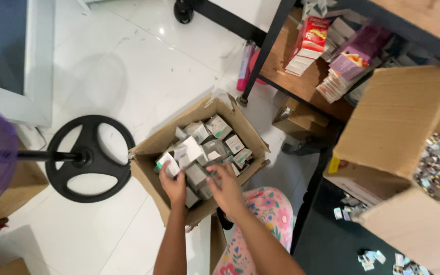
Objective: The person sits on the floor and repeatedly picks small foil-wrapped items from a large cardboard box, places them into a small white box, and then transfers the filled small box into another cardboard box. The process is repeated continuously.
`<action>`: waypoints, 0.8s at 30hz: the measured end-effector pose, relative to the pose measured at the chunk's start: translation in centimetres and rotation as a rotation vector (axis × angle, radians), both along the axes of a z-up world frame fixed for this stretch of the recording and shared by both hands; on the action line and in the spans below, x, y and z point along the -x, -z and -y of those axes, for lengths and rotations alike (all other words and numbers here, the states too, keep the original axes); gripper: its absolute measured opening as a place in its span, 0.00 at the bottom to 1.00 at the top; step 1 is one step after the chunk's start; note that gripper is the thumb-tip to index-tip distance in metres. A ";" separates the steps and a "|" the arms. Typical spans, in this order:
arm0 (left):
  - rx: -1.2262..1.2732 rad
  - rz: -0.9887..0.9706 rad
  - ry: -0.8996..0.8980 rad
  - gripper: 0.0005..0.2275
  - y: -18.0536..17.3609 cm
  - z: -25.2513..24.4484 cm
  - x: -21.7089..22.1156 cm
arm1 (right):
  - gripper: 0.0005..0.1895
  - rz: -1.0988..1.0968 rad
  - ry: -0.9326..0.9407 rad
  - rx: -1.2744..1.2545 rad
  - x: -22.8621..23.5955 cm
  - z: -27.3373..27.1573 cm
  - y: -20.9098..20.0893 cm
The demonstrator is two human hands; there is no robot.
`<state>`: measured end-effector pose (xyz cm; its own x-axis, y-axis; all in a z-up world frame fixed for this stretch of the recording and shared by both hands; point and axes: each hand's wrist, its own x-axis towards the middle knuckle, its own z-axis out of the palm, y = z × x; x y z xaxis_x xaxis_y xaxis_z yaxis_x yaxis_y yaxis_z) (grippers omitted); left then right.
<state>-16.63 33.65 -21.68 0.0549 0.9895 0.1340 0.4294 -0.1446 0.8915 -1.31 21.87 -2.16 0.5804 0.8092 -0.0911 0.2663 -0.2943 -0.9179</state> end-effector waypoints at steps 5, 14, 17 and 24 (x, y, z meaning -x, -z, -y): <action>0.259 0.562 0.252 0.28 -10.2 7.7 -1.1 | 0.15 0.077 0.122 -0.237 -0.4 2.3 -2.4; 0.287 0.799 0.908 0.30 -21.3 18.5 -7.4 | 0.21 0.648 0.459 -0.210 -3.2 19.0 -10.2; 0.356 0.816 1.120 0.31 -23.2 23.8 -9.7 | 0.23 0.704 0.495 -0.159 -3.5 27.0 -12.7; 0.760 0.609 1.354 0.20 -23.5 34.5 -12.0 | 0.23 0.660 0.502 -0.115 -0.6 41.2 -12.4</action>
<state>-4.62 -0.80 1.80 0.9929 0.1192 -0.0008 -0.0495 0.4188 0.9067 -0.76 -19.32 10.25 0.7795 0.4238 0.4614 0.6220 -0.4355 -0.6508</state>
